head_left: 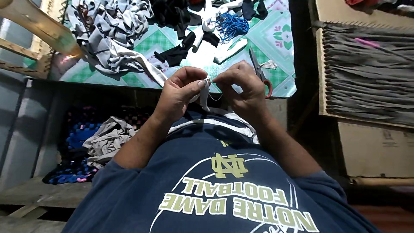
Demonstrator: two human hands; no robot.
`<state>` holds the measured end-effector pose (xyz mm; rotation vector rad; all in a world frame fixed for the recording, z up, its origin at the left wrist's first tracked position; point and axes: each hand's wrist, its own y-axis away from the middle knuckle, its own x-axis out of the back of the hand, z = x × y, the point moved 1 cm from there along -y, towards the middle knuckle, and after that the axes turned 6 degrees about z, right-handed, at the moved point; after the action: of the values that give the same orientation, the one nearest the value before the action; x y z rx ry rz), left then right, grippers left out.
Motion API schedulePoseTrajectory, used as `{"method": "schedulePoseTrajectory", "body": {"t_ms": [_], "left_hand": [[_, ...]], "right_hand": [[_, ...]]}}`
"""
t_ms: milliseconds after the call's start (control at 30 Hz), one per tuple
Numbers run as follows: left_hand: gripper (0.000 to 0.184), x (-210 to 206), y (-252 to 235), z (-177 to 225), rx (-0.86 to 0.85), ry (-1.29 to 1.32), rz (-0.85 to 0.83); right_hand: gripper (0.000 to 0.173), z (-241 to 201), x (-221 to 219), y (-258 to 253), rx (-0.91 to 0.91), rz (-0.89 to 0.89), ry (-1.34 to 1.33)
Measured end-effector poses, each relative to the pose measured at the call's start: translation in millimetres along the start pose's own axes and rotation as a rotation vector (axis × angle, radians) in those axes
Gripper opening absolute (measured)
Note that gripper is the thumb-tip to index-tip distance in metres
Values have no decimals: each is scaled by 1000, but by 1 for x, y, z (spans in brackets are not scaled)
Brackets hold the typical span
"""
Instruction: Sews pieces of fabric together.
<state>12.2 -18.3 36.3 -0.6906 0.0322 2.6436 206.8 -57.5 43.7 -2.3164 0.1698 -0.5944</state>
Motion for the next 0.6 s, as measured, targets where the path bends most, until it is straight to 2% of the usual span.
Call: {"method": "schedulePoseTrajectory", "body": {"t_ms": [600], "left_hand": [[18,-2,1,-1,-3,-31,-18]], "right_hand": [[14,-1,1,2,0,0,17]]}}
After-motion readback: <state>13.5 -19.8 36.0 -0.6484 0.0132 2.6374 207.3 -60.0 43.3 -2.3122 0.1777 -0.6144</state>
